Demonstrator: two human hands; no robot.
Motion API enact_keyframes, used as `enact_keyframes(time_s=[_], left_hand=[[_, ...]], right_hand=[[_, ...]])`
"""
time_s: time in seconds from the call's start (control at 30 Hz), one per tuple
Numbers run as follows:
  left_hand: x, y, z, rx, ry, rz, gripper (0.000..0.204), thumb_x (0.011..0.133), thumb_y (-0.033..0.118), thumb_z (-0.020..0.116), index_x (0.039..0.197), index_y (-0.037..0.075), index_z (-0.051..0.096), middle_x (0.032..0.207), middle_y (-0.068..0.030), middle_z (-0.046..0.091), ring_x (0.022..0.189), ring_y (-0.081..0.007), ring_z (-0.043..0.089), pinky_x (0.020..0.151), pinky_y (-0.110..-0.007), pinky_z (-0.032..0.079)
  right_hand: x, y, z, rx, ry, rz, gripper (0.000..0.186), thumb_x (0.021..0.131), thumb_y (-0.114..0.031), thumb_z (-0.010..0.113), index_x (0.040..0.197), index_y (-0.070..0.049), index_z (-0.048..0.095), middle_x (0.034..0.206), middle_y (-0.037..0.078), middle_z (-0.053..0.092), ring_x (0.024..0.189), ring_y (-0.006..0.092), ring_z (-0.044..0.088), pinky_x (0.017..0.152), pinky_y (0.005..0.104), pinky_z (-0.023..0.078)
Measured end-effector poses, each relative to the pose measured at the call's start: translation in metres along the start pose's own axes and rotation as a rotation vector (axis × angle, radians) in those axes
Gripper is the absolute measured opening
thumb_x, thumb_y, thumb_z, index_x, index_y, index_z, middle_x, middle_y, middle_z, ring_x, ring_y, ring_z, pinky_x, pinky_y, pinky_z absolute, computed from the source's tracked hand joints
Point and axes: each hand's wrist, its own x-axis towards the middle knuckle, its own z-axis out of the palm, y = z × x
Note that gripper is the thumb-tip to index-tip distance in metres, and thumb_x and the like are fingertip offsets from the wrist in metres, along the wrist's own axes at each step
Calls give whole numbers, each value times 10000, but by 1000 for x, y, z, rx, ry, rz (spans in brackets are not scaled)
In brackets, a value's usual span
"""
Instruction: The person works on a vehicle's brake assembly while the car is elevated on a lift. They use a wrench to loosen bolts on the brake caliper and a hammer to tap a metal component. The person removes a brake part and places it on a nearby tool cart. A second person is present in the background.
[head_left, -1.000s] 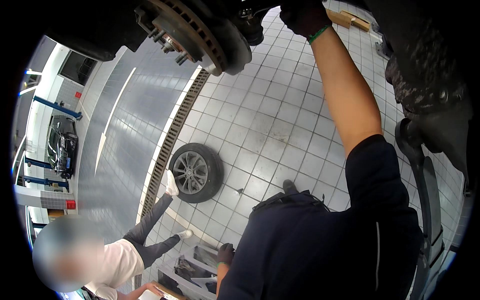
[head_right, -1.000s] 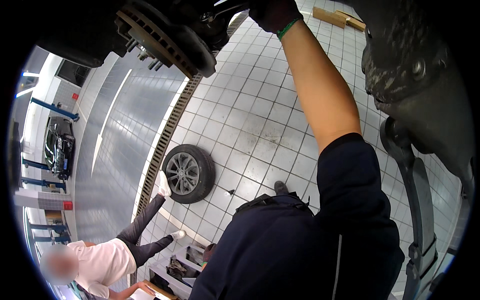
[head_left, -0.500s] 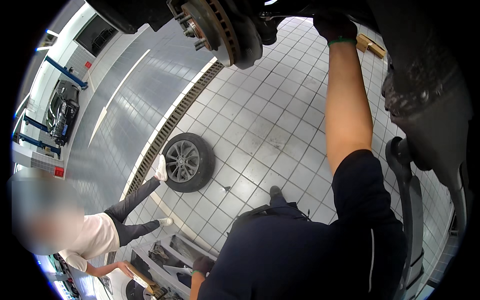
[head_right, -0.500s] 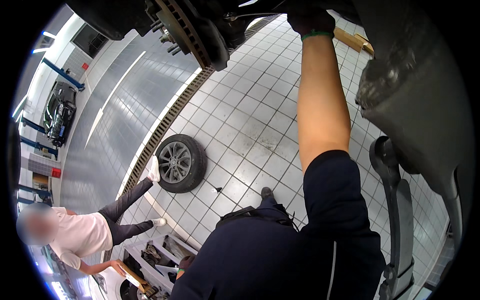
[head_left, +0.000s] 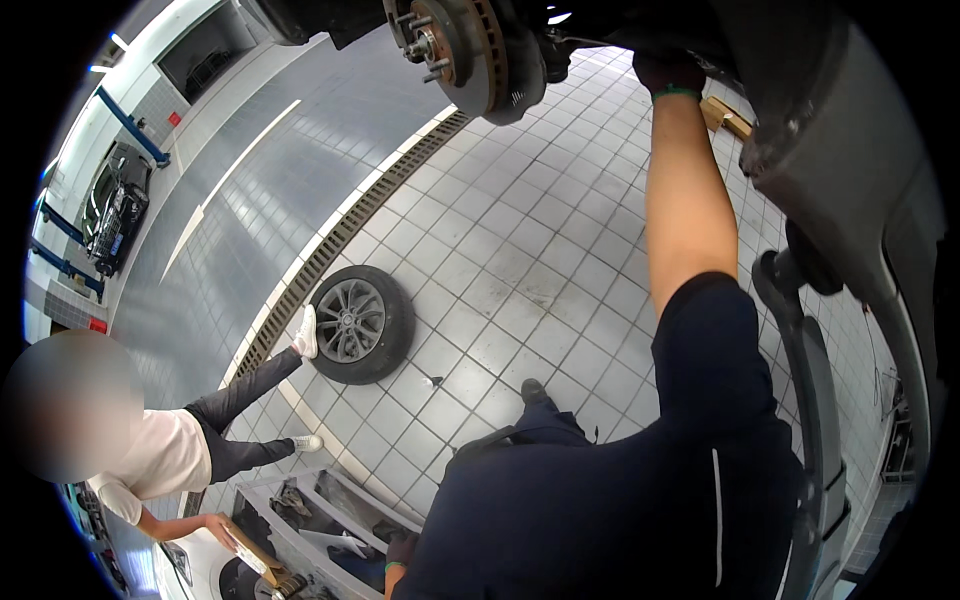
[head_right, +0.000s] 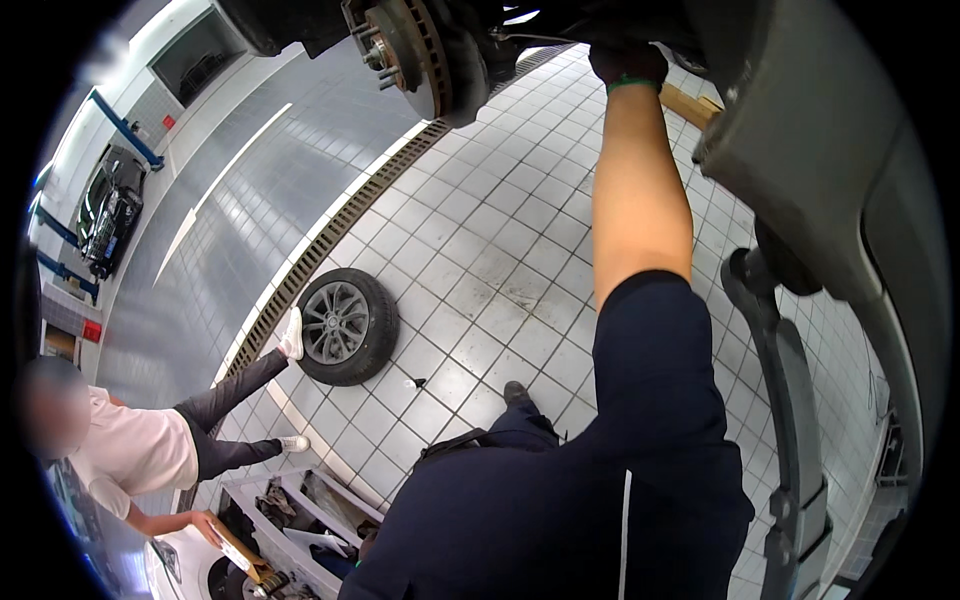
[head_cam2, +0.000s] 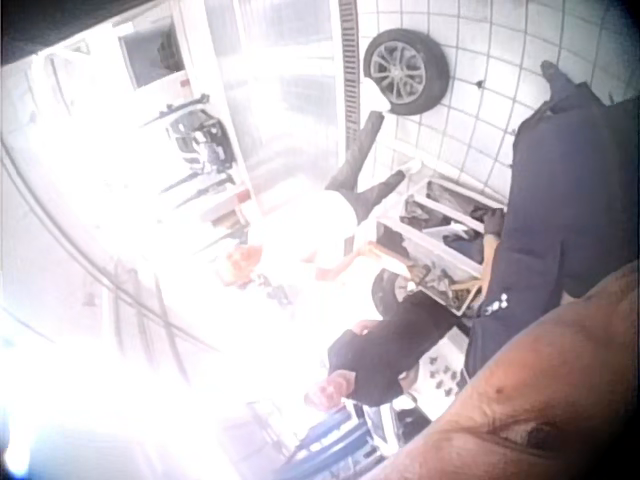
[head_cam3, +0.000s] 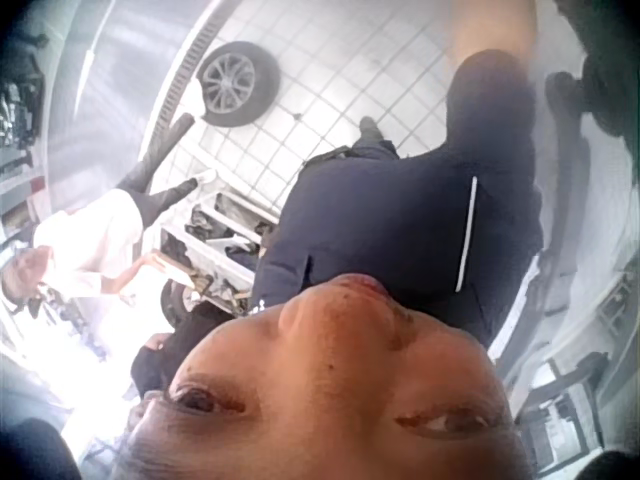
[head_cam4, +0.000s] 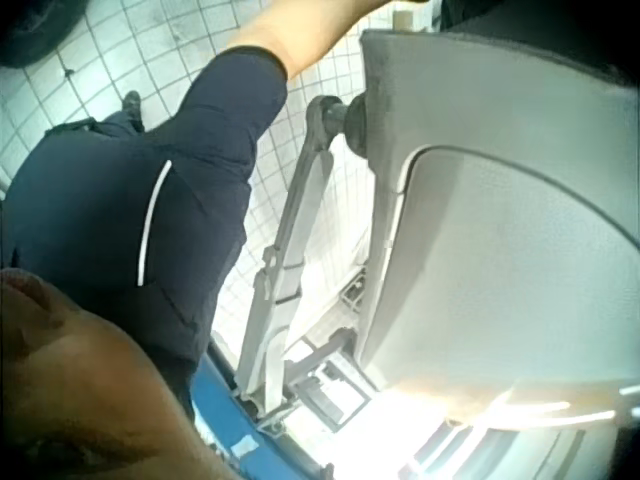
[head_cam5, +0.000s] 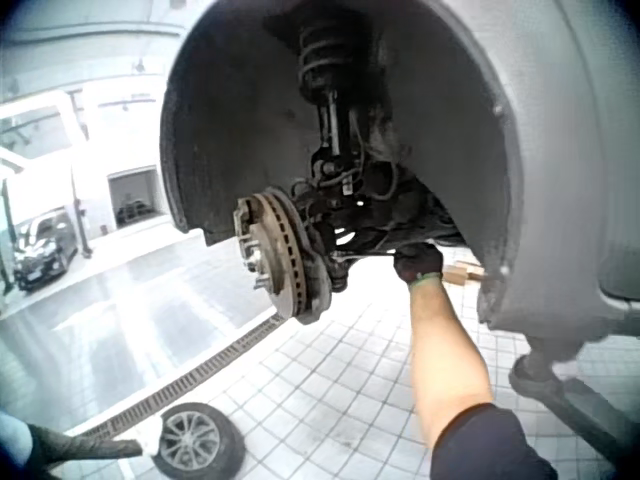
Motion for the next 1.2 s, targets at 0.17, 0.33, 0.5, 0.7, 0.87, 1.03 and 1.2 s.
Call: enact_keyframes(time_s=[0.17, 0.33, 0.5, 0.7, 0.87, 1.03, 1.2], left_hand=[[-22, -9, -4, 325, -102, 12, 422, 858, 452, 650, 1082, 105, 735, 1112, -241, 713, 1092, -470, 649, 932, -501, 522], [-2, -53, 0, 242, -7, 171, 240, 801, 225, 723, 1024, 137, 716, 1049, -213, 714, 1031, -448, 665, 850, -536, 537], [-14, -70, -2, 41, 38, 169, 238, 767, 146, 718, 1000, 191, 735, 1012, -198, 716, 1011, -436, 667, 857, -531, 537], [-11, -18, -33, 117, 27, 210, 243, 756, 113, 704, 980, 190, 759, 1024, -173, 727, 1036, -417, 663, 900, -495, 539], [11, -44, -35, -10, 53, 59, 163, 819, 179, 694, 964, 124, 745, 1053, -185, 722, 1038, -400, 674, 884, -477, 548], [5, 18, -59, 33, -46, -67, 251, 842, 263, 705, 1059, 139, 730, 1107, -204, 728, 1045, -434, 672, 915, -512, 539], [54, -91, -40, 367, -30, 332, 296, 826, 301, 717, 1095, 177, 720, 1037, -181, 747, 1006, -455, 677, 921, -523, 538]], right_hand=[[-68, -2, -31, -402, -69, 12, 553, 1018, -406, 302, 1321, -143, 683, 1413, 157, 640, 1264, 301, 626, 1055, 434, 469], [-62, -5, -40, -426, 15, 116, 577, 1005, -431, 287, 1333, -186, 695, 1422, 104, 639, 1319, 295, 611, 1063, 453, 479], [-72, 4, -24, -438, 99, 118, 617, 1020, -440, 250, 1318, -164, 715, 1407, 104, 658, 1324, 284, 615, 1082, 478, 458], [-106, -27, -61, -575, -171, 175, 651, 1042, -517, 251, 1561, -193, 474, 1598, 102, 475, 1463, 275, 474, 1191, 483, 371], [-103, 0, -38, -530, -24, 173, 629, 1019, -469, 278, 1528, -174, 501, 1593, 84, 482, 1460, 259, 462, 1168, 454, 361], [-110, -22, -52, -587, -13, 186, 550, 1017, -411, 297, 1462, -239, 571, 1539, 55, 550, 1377, 254, 548, 1075, 456, 438], [-114, -18, -48, -618, 32, 170, 503, 1030, -387, 296, 1409, -290, 613, 1494, 41, 597, 1356, 270, 581, 1082, 516, 433]])
